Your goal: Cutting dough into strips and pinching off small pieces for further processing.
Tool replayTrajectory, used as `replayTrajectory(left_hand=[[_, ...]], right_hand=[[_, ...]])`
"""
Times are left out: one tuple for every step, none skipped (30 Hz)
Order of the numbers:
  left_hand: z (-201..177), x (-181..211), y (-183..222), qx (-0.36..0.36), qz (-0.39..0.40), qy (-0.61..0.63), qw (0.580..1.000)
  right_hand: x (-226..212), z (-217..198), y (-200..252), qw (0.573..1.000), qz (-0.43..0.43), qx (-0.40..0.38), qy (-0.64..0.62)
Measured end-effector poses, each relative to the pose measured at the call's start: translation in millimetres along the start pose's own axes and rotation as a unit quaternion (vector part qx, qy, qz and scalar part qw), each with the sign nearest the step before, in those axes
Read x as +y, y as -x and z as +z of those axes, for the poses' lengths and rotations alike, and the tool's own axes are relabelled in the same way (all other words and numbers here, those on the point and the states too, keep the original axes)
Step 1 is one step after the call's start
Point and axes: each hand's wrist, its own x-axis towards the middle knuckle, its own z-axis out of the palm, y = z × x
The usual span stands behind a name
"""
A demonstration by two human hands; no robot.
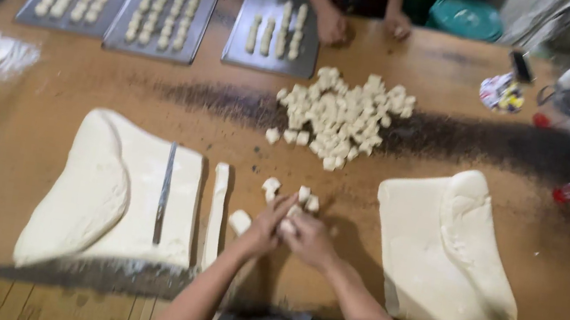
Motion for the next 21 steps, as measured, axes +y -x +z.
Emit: replayTrajectory(left_hand=[[16.4,-19.9,1.7,0.003,-0.009,-0.003,1.0],[32.7,-39.1,3.4,0.047,-0.082,0.041,0.995],[47.9,-60.2,-1.1,0.091,-0.146,0.081,0.982],[59.8,-61.6,4.6,0.094,-0.146,0.076,0.982],[73.0,-62.4,12.0,0.052,-0.15,-0.009,0.987],[85.7,-63.7,18.8,0.009,-0.154,-0.095,0.983],[76.3,-35.9,21.2,0.011,-0.157,-0.096,0.983],[67.2,-8.3,23.8,-0.011,-0.109,-0.062,0.992],[58.6,18.2,28.9,-0.035,-0.061,-0.027,0.997],[55.3,3.0,31.1,-0.037,-0.063,-0.029,0.997],[50.1,-11.8,28.9,-0.004,-0.056,-0.028,0.998],[44.0,-26.6,26.9,0.03,-0.048,-0.027,0.998],[37.7,-17.3,26.3,0.029,-0.049,-0.027,0.998],[30.6,-8.0,25.3,0.022,-0.051,-0.031,0.998],[16.5,-1.1,12.0,0.013,-0.044,-0.039,0.998],[4.1,7.4,-0.1,0.011,-0.035,-0.042,0.998],[0.7,17.1,4.2,-0.004,-0.039,-0.046,0.998],[-3.5,25.9,9.1,-0.019,-0.043,-0.05,0.998],[12.3,4.1,10.0,-0.019,-0.044,-0.046,0.998],[27.4,-17.1,10.9,0.059,-0.064,0.014,0.996],[39.7,-40.0,5.8,0.135,-0.075,0.071,0.985]], right_hand=[[-4.0,-0.8,-2.8,1.0,-0.001,-0.005,-0.009],[-8.0,-2.6,-5.8,0.999,-0.003,0.028,-0.017],[-8.5,-6.3,-12.1,0.997,-0.009,0.067,-0.02],[5.5,-4.8,-7.9,0.997,-0.013,0.069,-0.024],[18.7,-3.2,-2.1,0.996,0.05,0.047,0.052],[32.1,-1.2,3.0,0.985,0.113,0.024,0.127],[45.2,-6.4,4.1,0.986,0.111,0.023,0.124],[58.5,-10.9,5.4,0.973,0.181,-0.056,0.133],[70.9,-13.0,9.8,0.948,0.252,-0.132,0.141],[51.7,-21.5,7.2,0.949,0.253,-0.132,0.137],[33.9,-33.0,-1.7,0.941,0.266,-0.176,0.117],[15.7,-44.3,-11.0,0.93,0.279,-0.219,0.097],[-12.3,-47.0,-12.0,0.93,0.279,-0.219,0.096],[-40.5,-49.8,-13.9,0.98,0.149,-0.127,0.043],[-65.5,-55.0,-26.5,1.0,0.013,-0.02,-0.005],[-48.2,-48.0,-32.6,1.0,0.011,-0.012,0.0],[-35.7,-36.4,-23.0,1.0,-0.026,-0.011,-0.006],[-23.6,-23.5,-13.3,0.998,-0.062,-0.01,-0.012],[-24.1,-20.7,-12.5,0.998,-0.06,-0.013,-0.011],[-25.4,-17.9,-12.5,0.999,-0.025,0.008,-0.036],[-24.5,-15.5,-17.0,0.998,0.007,0.037,-0.059]])
